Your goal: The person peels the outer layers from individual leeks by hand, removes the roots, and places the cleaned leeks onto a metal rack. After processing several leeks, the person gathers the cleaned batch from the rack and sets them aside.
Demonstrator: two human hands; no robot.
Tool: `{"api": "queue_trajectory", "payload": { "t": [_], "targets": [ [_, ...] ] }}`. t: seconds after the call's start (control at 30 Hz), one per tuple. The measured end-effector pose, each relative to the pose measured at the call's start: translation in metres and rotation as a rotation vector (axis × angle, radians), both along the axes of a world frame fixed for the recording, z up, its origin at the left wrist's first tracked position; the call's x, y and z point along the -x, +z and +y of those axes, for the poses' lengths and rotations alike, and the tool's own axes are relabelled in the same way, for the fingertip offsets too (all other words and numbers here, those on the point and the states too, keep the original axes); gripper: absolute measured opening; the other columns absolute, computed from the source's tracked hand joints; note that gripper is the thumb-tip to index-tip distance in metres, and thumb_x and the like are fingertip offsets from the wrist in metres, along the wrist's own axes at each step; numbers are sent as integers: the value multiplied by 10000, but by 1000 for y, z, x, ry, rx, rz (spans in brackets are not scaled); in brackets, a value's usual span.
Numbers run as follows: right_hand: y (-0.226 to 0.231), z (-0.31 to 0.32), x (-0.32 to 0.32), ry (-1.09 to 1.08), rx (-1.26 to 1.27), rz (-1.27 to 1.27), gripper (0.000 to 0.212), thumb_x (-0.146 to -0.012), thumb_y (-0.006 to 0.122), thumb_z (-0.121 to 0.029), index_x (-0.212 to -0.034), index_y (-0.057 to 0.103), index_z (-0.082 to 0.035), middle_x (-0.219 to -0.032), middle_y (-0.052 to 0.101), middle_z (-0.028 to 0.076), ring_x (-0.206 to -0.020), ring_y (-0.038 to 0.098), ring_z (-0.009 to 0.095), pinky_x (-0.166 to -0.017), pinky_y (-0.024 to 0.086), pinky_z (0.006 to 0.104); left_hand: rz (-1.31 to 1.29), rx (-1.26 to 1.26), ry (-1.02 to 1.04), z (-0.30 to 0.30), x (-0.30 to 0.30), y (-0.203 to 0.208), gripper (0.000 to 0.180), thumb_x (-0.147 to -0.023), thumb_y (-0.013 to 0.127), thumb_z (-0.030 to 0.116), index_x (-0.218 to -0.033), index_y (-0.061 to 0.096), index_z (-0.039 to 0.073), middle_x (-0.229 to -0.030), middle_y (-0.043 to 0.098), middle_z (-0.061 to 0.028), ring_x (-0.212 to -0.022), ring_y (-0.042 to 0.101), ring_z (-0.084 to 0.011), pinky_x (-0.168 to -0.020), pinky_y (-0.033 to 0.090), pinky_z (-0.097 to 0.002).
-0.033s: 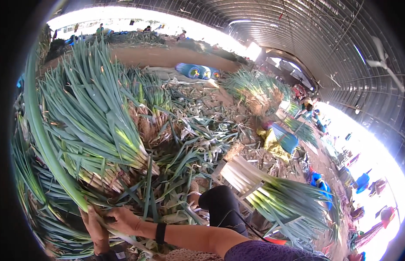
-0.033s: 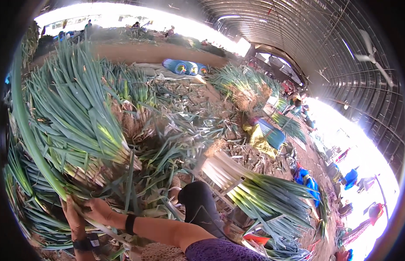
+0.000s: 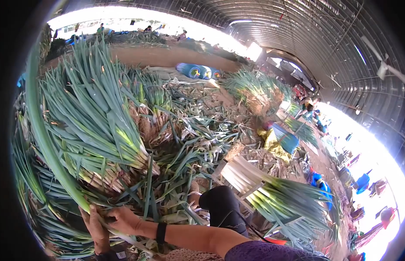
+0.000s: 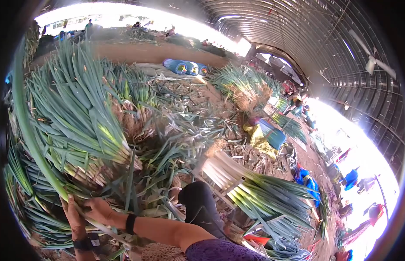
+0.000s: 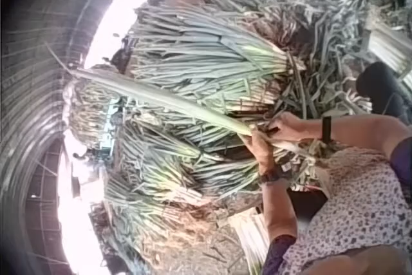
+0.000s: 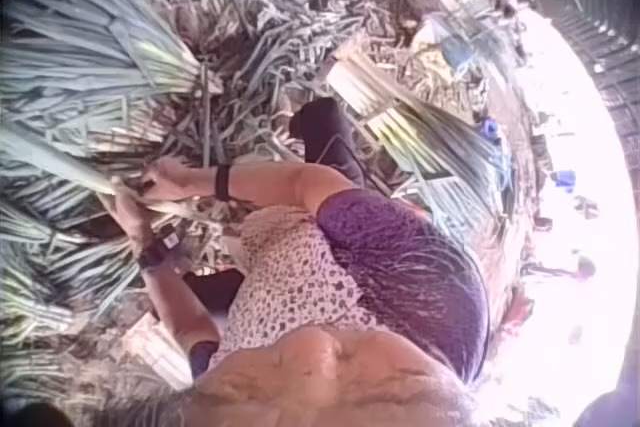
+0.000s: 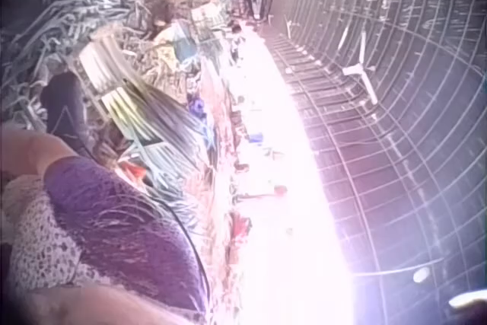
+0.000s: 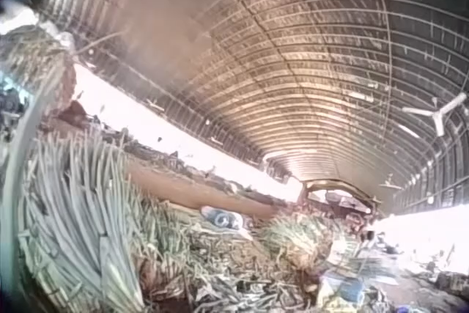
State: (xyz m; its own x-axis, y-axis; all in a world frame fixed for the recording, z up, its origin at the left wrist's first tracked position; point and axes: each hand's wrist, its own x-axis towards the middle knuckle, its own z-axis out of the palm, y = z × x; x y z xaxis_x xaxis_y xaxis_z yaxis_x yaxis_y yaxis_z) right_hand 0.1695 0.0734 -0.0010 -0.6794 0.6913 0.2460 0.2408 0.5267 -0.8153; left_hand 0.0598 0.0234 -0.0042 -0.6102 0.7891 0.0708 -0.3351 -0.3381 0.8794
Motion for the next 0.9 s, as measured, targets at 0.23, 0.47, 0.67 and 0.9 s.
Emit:
{"api": "queue_trajectory", "payload": {
  "t": [0.23,0.47,0.67,0.9],
  "targets": [
    [-7,4,-1,-70,26,-337,363,-728,625,-375,-789,641,-17,-675,612,181,-625,624,298,-556,480,371,54,298,29,-10,6,2,109,-898,495,179,-924,512,75,-691,485,21,-586,437,-61,-495,351,-237],
    [-49,2,-16,-355,1344,277,182,-836,510,-224,-843,584,-57,-781,597,57,-680,573,206,-637,462,321,-96,-290,-316,-17,33,26,716,-801,492,607,-1205,412,21,-662,460,-38,-496,428,-132,-472,393,-277],
    [-2,-1,25,-92,1690,955,160,-905,424,-210,-819,518,-113,-682,531,16,-578,496,134,-625,422,253,-283,-136,-172,-16,25,15,543,-844,525,498,-1195,420,97,-726,467,-30,-560,444,-146,-486,411,-293],
    [-49,7,-56,262,410,-226,422,-864,496,-422,-1128,515,-94,-827,603,109,-680,574,201,-574,426,311,-264,62,82,-19,62,27,393,-879,540,361,-1098,451,47,-665,449,-30,-457,421,-109,-408,387,-256]
  ]
}}
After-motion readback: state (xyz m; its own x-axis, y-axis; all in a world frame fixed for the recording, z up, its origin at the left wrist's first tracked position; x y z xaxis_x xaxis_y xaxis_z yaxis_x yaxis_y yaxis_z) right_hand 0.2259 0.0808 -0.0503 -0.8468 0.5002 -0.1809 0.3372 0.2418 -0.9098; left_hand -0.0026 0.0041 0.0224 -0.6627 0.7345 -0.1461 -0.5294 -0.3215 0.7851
